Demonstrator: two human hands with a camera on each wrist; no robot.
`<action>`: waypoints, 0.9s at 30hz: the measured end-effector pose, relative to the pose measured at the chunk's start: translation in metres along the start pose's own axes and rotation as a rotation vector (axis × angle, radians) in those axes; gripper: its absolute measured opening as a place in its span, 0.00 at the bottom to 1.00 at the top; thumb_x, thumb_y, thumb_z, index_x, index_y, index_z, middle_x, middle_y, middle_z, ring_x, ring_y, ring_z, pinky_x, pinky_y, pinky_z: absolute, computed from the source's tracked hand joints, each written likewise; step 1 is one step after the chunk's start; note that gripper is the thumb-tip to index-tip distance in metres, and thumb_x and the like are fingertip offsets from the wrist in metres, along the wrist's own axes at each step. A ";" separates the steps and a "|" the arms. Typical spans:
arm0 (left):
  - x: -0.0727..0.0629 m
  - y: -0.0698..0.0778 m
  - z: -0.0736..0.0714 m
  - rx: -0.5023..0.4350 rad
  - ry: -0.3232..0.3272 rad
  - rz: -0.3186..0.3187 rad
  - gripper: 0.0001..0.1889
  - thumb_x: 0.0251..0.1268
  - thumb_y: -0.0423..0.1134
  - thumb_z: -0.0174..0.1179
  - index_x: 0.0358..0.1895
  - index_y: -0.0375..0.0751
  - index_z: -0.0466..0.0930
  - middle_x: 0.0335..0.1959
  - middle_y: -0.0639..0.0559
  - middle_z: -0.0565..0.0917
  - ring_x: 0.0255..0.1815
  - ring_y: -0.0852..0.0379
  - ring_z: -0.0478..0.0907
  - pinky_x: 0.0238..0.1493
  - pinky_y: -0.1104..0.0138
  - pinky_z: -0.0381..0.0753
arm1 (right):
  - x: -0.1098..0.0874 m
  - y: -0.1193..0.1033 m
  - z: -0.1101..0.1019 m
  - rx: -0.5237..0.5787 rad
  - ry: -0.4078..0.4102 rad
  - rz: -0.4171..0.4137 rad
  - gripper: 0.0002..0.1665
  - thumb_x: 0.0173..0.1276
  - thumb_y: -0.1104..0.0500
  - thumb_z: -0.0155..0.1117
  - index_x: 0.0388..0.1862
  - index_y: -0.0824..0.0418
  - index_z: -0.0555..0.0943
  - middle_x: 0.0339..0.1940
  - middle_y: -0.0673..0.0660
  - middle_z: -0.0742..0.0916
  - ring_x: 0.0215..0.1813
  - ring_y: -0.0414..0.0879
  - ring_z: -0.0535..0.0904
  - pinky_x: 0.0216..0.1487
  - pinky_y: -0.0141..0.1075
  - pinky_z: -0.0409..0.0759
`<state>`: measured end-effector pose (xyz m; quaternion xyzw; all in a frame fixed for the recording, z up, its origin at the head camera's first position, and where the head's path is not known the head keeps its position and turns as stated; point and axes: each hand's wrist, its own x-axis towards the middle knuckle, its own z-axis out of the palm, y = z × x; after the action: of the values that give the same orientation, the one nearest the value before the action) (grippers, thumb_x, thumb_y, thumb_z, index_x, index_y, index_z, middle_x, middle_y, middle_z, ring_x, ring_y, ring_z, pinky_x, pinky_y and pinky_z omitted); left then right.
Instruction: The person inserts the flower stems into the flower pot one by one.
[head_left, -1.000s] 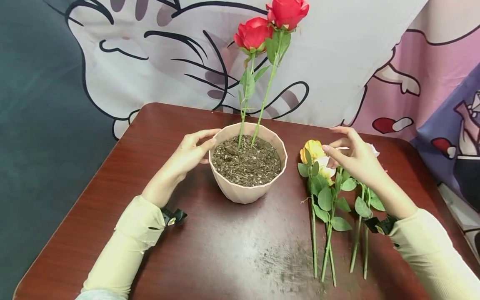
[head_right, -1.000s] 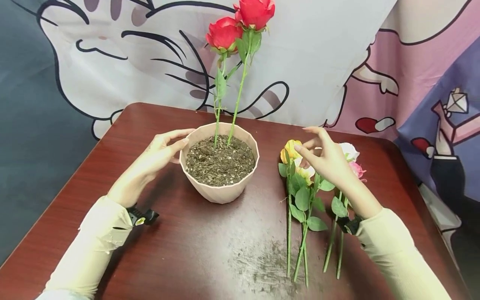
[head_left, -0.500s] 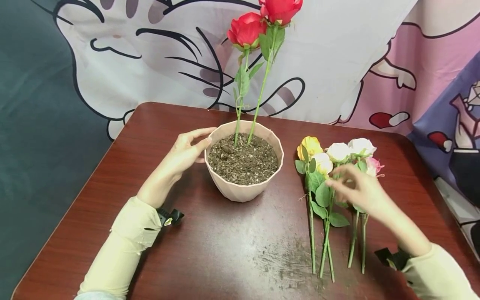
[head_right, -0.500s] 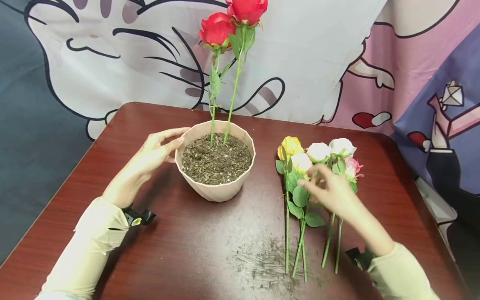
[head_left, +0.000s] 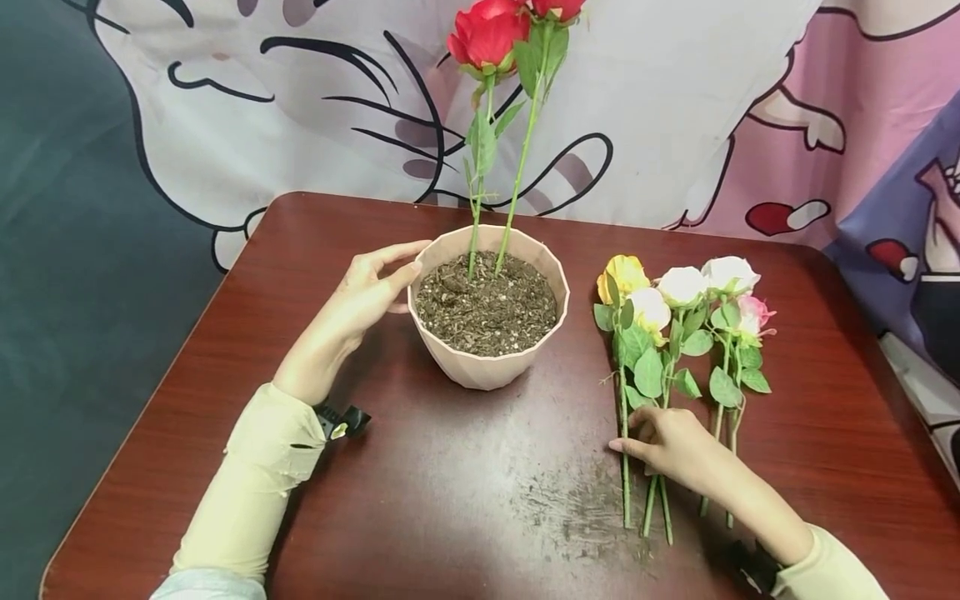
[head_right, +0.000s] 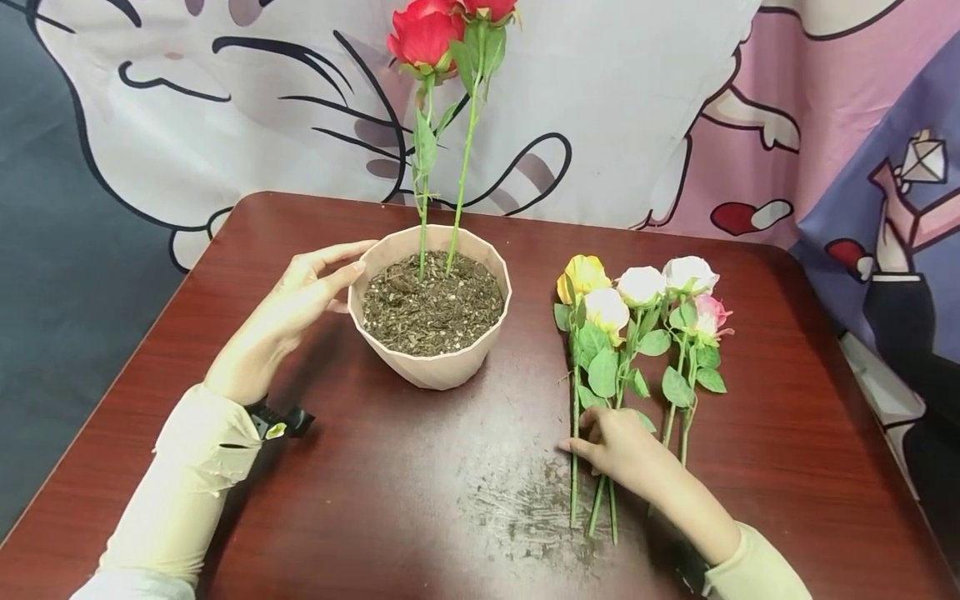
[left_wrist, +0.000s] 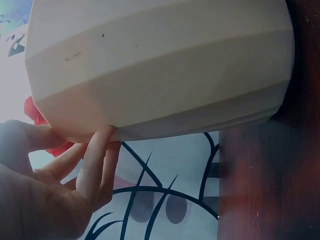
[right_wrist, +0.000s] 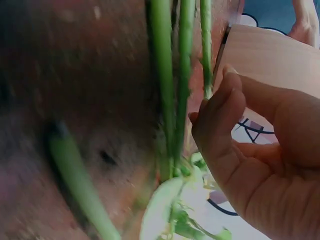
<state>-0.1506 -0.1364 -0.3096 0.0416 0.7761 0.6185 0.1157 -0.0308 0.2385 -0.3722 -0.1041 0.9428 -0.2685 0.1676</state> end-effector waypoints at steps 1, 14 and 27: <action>0.000 0.000 0.000 -0.006 -0.003 0.000 0.21 0.71 0.39 0.50 0.66 0.46 0.69 0.57 0.44 0.73 0.42 0.62 0.76 0.35 0.70 0.82 | -0.001 0.001 0.001 0.029 -0.009 0.013 0.19 0.58 0.50 0.69 0.35 0.64 0.78 0.16 0.46 0.81 0.14 0.36 0.75 0.22 0.29 0.75; 0.000 0.000 0.000 -0.035 -0.018 0.026 0.21 0.71 0.38 0.49 0.66 0.44 0.67 0.58 0.45 0.72 0.44 0.61 0.75 0.34 0.71 0.82 | 0.007 0.016 0.009 0.453 -0.205 -0.018 0.14 0.66 0.60 0.61 0.42 0.71 0.73 0.24 0.57 0.83 0.25 0.43 0.80 0.26 0.35 0.80; 0.000 -0.002 0.001 -0.071 -0.025 0.010 0.22 0.72 0.38 0.48 0.67 0.43 0.66 0.59 0.43 0.72 0.47 0.60 0.74 0.37 0.69 0.82 | 0.000 0.009 -0.001 0.543 -0.180 -0.100 0.11 0.69 0.60 0.57 0.35 0.70 0.72 0.22 0.56 0.84 0.27 0.48 0.80 0.30 0.39 0.81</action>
<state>-0.1499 -0.1356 -0.3114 0.0487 0.7519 0.6457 0.1237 -0.0320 0.2465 -0.3765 -0.1254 0.8115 -0.5086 0.2589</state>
